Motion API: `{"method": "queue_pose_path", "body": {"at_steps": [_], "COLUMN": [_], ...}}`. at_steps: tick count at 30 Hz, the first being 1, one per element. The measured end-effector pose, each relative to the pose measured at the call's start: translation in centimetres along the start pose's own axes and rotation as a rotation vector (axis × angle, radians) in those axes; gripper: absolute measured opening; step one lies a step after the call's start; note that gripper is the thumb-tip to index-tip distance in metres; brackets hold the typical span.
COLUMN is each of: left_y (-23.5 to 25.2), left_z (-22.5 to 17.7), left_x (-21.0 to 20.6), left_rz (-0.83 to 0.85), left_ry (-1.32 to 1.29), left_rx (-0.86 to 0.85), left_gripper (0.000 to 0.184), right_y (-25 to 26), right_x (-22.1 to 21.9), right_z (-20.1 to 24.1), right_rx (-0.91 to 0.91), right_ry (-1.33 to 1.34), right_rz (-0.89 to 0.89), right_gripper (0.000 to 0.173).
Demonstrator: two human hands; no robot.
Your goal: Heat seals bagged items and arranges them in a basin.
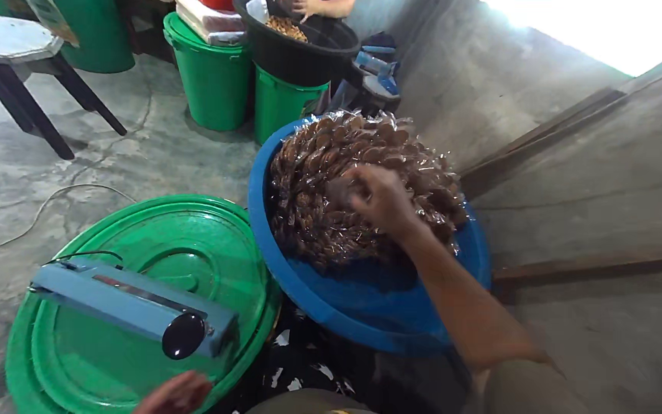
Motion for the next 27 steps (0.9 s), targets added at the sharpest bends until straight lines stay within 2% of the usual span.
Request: {"method": "queue_pose_path", "body": {"at_steps": [1,3,4,6,7,9,11,13,16,19,22,24,27], "left_y": [1.1,2.5,2.8,2.5,2.3,1.8,0.8,-0.1,-0.4,0.0,1.1,2.0,2.8], "left_z": [0.1,0.8,1.6,3.5,4.3,5.5,6.7,7.6,7.9,8.0,8.5,8.2,7.6], "left_x": [-2.3,-6.1,-7.1,-7.6,-7.3,-6.0,-4.2,-3.0,-2.3,-0.2,2.6,4.2,6.4], "left_rz": [0.071,0.149,0.226,0.288,0.297,0.260,-0.032,-0.241,-0.371,-0.577,-0.751,-0.831,-0.892], "left_ry": [-0.104,-0.224,-0.246,-0.380,-0.468,-0.521,-0.426,-0.269,-0.117,-0.007,-0.019,-0.104,-0.127], "left_rx": [0.018,0.068,0.098,0.205,0.221,0.169,0.215,0.262,0.340,0.365,0.334,0.302,0.281], "left_gripper": [0.045,0.075,0.079,0.056,0.049,0.062,0.080,0.091,0.082,0.076,0.075,0.077,0.075], "right_y": [-1.9,-6.2,-7.9,-10.2,-10.9,-11.9,-13.8,-15.3,-14.4,-10.7,-6.0,-3.5,-3.5], "right_x": [-0.7,-3.2,-4.7,-7.3,-8.4,-10.4,-12.7,-14.7,-17.2,-19.0,-18.8,-17.5,-17.1], "right_z": [4.3,11.9,14.6,17.2,17.4,17.0,17.7,19.1,19.5,19.6,20.1,21.7,25.9], "right_rx": [0.128,0.341,0.420,0.420,0.323,-0.030,-0.408,-0.592,-0.567,-0.520,-0.488,-0.250,0.210], "right_ry": [0.218,0.591,0.705,0.842,0.895,1.007,1.243,1.368,1.155,0.870,0.878,0.871,0.451], "right_rz": [0.087,0.306,0.357,0.373,0.366,0.438,0.695,0.905,0.845,0.842,0.652,0.615,0.912], "right_gripper": [0.027,0.024,0.024,0.028,0.030,0.034,0.035,0.032,0.021,0.028,0.026,0.026,0.054]}}
Point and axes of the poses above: each hand's wrist, its own y-axis towards the middle knuckle, its own x-axis out of the back of the hand, z = x × y, the point moved 7 cm from there along y, towards the middle knuckle, and after that the axes turned 5 degrees about -z, right-handed, at the moved point
